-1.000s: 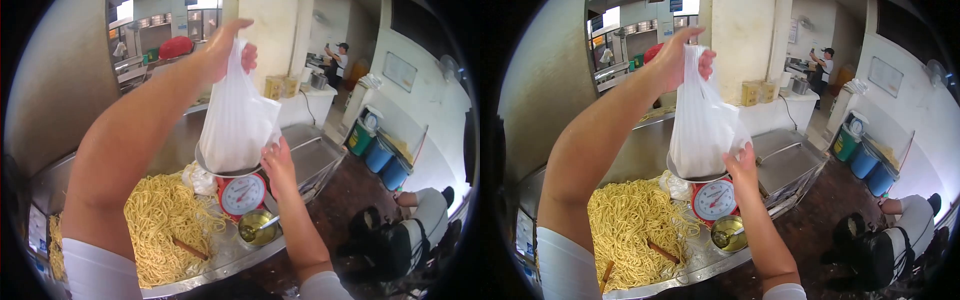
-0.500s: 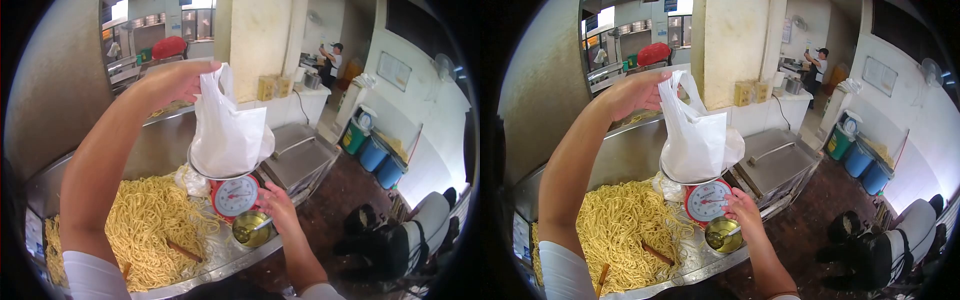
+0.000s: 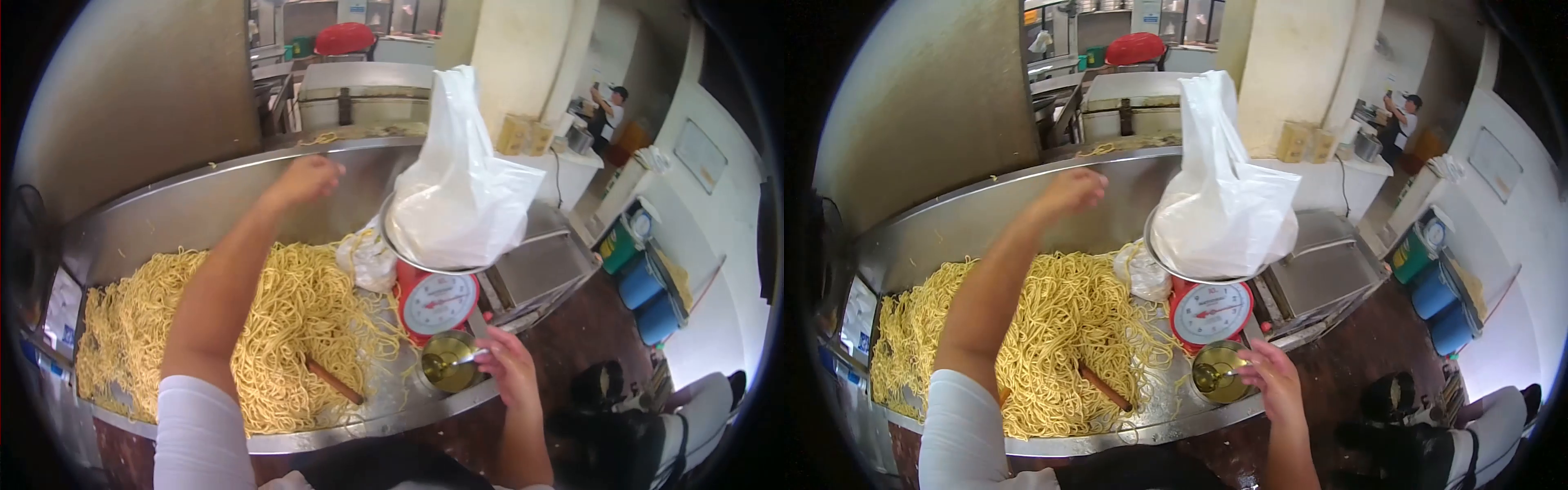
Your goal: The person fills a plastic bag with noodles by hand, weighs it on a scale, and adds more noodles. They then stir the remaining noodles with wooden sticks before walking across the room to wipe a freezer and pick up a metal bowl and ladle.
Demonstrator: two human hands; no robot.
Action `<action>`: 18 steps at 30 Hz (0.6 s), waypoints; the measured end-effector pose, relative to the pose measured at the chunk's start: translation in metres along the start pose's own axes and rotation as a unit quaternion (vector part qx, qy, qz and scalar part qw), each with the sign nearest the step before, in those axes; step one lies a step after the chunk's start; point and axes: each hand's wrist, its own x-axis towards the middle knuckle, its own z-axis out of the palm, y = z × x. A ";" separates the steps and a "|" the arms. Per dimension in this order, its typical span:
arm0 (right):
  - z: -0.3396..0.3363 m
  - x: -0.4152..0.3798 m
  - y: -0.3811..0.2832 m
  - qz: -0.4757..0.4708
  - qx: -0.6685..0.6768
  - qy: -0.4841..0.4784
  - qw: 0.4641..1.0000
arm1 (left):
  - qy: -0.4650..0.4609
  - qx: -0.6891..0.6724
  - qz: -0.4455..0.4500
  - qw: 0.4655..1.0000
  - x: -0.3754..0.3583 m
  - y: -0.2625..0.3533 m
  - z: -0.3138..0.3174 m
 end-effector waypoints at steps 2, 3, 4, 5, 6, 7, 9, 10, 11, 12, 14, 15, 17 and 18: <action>-0.013 -0.004 0.009 0.014 0.000 0.024 1.000 | -0.020 0.001 -0.031 0.999 0.010 -0.047 0.026; -0.019 -0.005 0.013 0.018 0.000 0.038 0.999 | -0.011 0.048 -0.017 0.999 0.019 -0.076 0.044; -0.023 -0.006 0.018 0.024 0.000 0.053 0.998 | -0.003 0.095 -0.005 0.995 0.028 -0.105 0.063; -0.024 -0.006 0.020 0.027 -0.007 0.063 0.998 | -0.004 0.142 0.002 0.990 0.033 -0.129 0.083; -0.025 -0.007 0.021 0.028 -0.010 0.062 0.998 | -0.005 0.188 0.009 0.982 0.038 -0.147 0.102; -0.026 -0.008 0.021 0.045 -0.018 0.073 0.996 | -0.015 0.197 -0.015 0.980 0.044 -0.158 0.120; -0.035 -0.005 0.032 0.060 -0.028 0.085 0.994 | -0.022 0.206 -0.037 0.978 0.058 -0.172 0.149; -0.038 -0.004 0.036 0.059 -0.030 0.085 0.994 | 0.001 0.213 -0.029 0.977 0.065 -0.180 0.162; -0.041 -0.006 0.036 0.069 -0.034 0.096 0.992 | 0.024 0.219 -0.022 0.975 0.075 -0.187 0.173; -0.044 -0.007 0.036 0.078 -0.039 0.109 0.990 | 0.023 0.216 -0.021 0.976 0.092 -0.198 0.184; -0.052 -0.008 0.041 0.092 -0.051 0.122 0.987 | 0.014 0.208 -0.015 0.978 0.121 -0.219 0.206; -0.057 -0.009 0.046 0.096 -0.057 0.131 0.985 | -0.019 0.267 -0.053 0.962 0.104 -0.187 0.198; -0.065 -0.012 0.054 0.107 -0.068 0.143 0.982 | 0.009 0.306 -0.052 0.951 0.105 -0.200 0.211; -0.067 -0.012 0.058 0.117 -0.062 0.147 0.980 | 0.044 0.347 -0.044 0.936 0.107 -0.202 0.216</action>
